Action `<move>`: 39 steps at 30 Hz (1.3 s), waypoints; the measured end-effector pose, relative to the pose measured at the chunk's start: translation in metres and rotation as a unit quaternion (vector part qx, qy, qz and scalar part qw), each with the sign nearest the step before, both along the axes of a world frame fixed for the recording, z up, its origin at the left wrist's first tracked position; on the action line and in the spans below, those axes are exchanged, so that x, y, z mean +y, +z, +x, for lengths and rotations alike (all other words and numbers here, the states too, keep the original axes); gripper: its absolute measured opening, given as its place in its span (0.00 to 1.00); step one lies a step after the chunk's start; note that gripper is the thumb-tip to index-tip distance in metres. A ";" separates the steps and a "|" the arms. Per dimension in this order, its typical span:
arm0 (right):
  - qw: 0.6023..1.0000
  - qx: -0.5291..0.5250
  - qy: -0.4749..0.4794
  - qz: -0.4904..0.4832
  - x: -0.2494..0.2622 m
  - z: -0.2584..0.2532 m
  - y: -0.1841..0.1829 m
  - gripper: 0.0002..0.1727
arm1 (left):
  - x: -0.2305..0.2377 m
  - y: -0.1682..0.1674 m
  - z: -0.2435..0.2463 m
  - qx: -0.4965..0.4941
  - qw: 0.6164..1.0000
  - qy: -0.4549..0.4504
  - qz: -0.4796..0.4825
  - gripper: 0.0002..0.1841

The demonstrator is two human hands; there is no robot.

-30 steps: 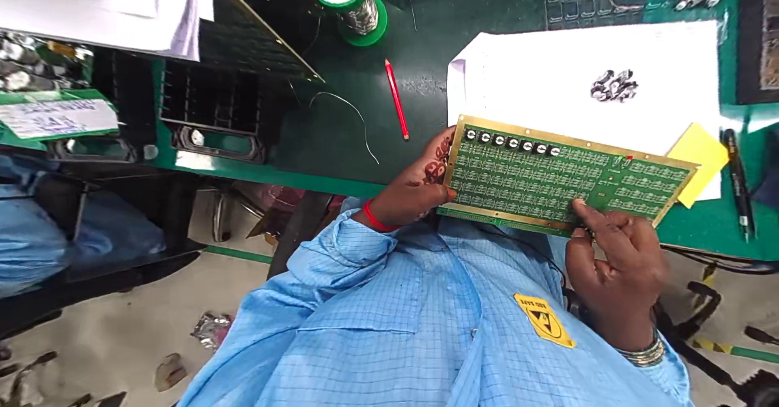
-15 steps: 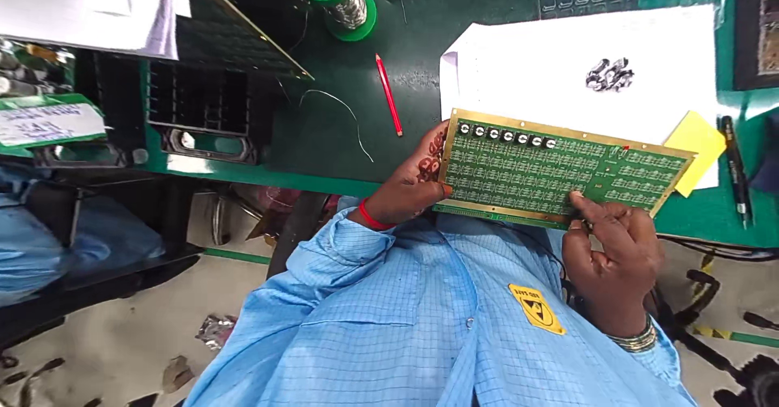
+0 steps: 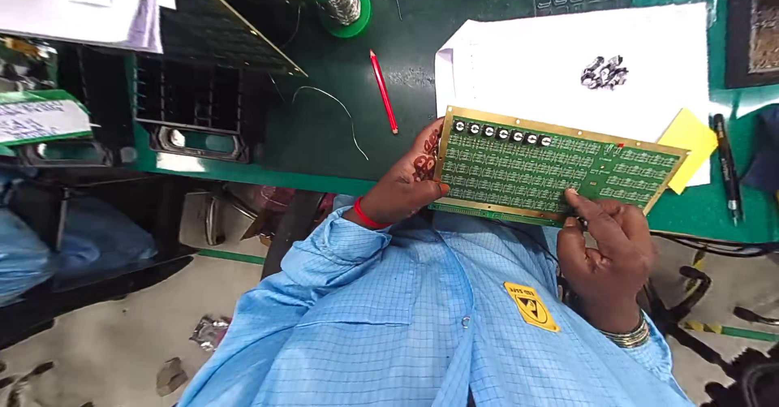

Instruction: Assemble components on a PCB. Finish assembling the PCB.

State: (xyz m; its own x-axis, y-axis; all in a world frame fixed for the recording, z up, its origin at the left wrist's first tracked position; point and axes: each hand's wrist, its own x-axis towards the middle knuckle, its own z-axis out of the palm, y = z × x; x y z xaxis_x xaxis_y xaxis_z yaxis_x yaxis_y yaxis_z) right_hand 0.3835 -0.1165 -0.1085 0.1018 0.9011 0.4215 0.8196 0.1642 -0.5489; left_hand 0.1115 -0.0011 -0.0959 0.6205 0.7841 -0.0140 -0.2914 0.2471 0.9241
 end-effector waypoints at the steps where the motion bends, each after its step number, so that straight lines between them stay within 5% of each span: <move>1: 1.000 -0.001 0.000 0.001 0.000 0.000 0.000 0.18 | 0.000 -0.001 0.000 0.003 1.000 -0.002 0.002 0.44; 39: 1.000 0.007 -0.014 -0.001 -0.002 -0.004 0.000 0.18 | -0.002 0.001 -0.001 0.024 1.000 0.002 0.011 0.45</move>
State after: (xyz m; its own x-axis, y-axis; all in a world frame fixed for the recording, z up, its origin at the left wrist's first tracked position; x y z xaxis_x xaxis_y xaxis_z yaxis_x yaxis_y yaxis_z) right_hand 0.3796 -0.1181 -0.1089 0.1330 0.8985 0.4183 0.8162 0.1401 -0.5605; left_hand 0.1100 -0.0027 -0.0946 0.6162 0.7872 -0.0258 -0.2475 0.2246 0.9425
